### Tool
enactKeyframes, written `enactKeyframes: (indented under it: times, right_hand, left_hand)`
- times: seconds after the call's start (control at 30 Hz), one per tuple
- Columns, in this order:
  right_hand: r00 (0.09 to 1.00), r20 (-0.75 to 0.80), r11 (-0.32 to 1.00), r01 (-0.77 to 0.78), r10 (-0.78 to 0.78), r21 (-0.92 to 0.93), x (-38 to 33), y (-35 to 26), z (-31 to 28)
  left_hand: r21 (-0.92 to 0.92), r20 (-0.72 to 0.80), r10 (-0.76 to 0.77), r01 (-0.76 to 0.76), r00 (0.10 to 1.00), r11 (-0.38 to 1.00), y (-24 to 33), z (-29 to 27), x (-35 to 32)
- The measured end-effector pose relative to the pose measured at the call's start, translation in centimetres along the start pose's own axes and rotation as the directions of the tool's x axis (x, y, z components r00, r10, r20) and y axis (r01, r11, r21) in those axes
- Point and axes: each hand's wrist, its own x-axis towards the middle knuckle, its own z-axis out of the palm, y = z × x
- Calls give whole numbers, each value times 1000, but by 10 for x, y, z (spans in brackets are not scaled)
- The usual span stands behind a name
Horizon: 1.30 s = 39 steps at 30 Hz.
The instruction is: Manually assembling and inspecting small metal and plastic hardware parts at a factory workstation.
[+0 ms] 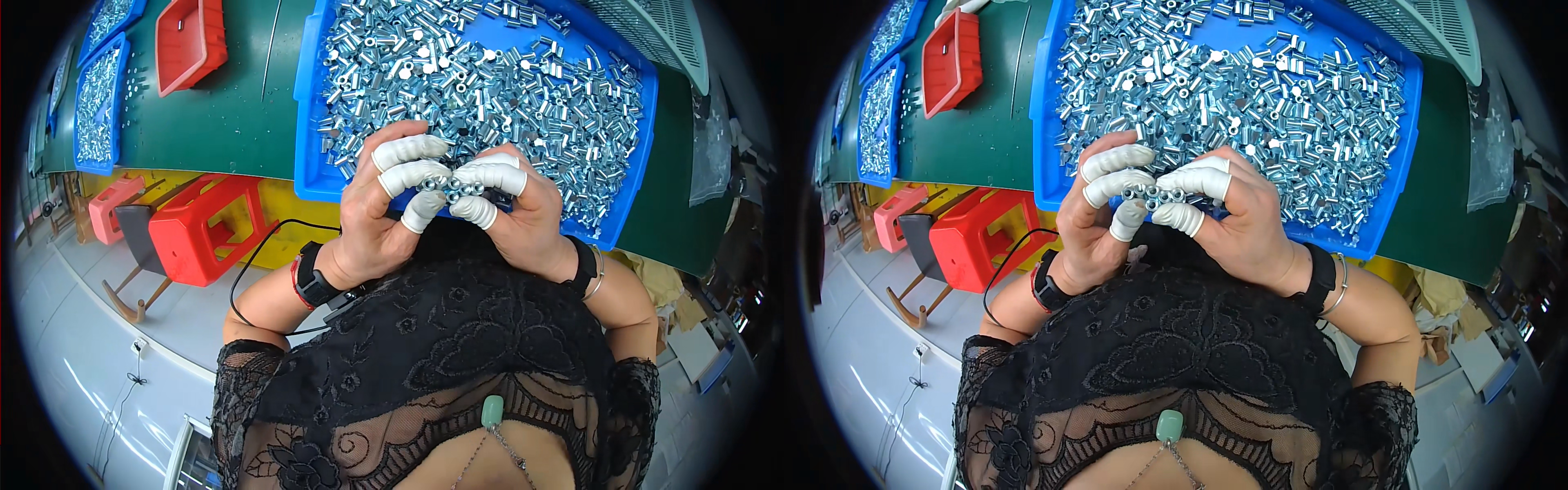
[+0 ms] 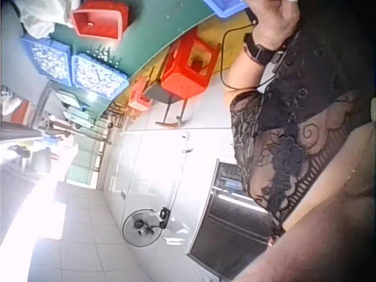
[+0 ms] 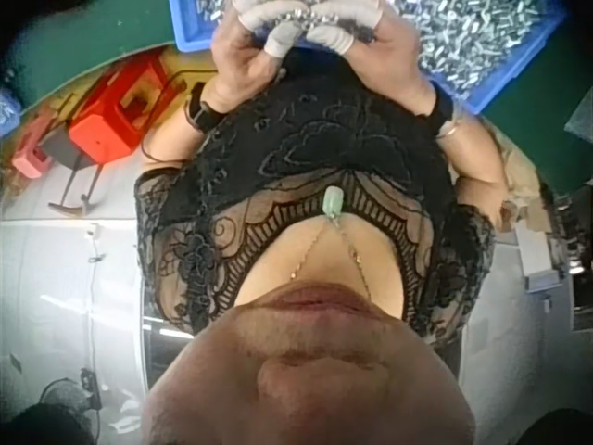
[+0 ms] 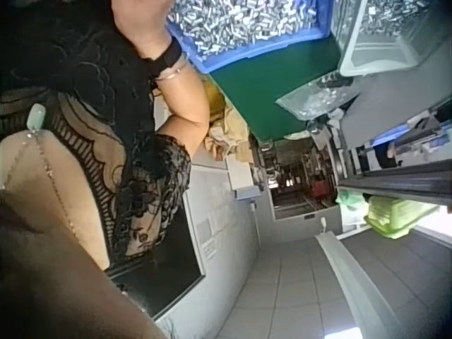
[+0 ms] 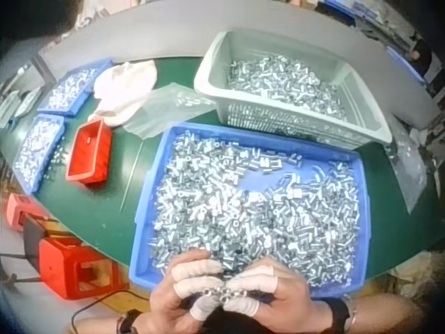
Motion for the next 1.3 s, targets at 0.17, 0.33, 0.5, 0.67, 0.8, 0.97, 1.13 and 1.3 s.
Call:
enactKeyframes:
  times: [0.17, 0.33, 0.5, 0.67, 0.8, 0.97, 1.13, 1.3]
  right_hand:
    - [999, -26, 999, 39, -40, -20, -3, -6, -2]
    - [995, -74, 997, 72, -70, 18, -10, -6, -3]
    - [977, -72, 980, 201, -200, -1, -16, -3, -7]
    - [984, -116, 989, 139, -133, 49, -24, -4, -7]
    - [995, -82, 993, 60, -52, 101, -29, -6, -9]
    - [998, -66, 994, 8, -1, 106, -30, -6, -12]
    - [999, -45, 992, 5, 1, 127, -31, -9, -15]
    - [977, -75, 867, -139, 198, 478, -21, -1, -10]
  left_hand:
    - [0, -6, 30, -30, 1000, 1000, 5, 3, -1]
    - [-57, -3, 43, -43, 999, 997, 9, 8, -3]
    - [-110, -22, 71, -73, 997, 991, 13, 15, -6]
    - [-148, -16, 66, -67, 998, 987, 15, 19, -11]
    - [-116, -11, 22, -24, 1000, 993, 19, 22, -14]
    - [-143, 2, -31, 31, 1000, 989, 21, 25, -14]
    - [-107, -10, -3, 2, 1000, 994, 26, 24, -9]
    - [143, 20, 142, -144, 990, 979, 30, 24, 17]
